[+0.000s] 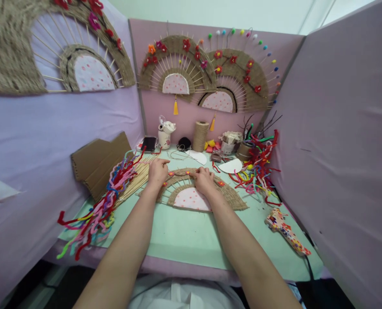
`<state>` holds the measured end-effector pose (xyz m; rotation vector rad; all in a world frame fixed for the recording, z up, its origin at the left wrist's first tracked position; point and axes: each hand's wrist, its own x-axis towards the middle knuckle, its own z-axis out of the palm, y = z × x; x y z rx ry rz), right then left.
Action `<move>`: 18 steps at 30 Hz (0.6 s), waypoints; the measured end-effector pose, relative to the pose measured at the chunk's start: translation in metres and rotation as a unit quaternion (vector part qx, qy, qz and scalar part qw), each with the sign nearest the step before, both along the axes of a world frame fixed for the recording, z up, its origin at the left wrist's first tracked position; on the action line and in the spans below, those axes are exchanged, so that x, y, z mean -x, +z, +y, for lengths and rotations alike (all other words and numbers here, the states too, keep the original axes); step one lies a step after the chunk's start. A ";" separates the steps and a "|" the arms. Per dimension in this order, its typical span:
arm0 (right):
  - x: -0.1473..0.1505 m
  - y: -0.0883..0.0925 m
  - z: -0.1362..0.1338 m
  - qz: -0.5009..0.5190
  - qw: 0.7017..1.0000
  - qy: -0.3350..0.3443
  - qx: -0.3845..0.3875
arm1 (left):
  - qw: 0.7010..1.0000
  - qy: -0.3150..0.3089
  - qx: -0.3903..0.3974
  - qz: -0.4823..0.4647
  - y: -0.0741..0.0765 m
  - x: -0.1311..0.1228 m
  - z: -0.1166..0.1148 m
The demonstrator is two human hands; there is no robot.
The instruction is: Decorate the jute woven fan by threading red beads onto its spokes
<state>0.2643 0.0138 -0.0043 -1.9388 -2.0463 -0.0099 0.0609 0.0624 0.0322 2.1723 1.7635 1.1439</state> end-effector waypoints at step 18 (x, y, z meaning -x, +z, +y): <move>0.011 0.002 0.001 -0.007 0.999 0.035 -0.004 | 0.979 -0.044 0.108 0.167 -0.020 -0.005 -0.005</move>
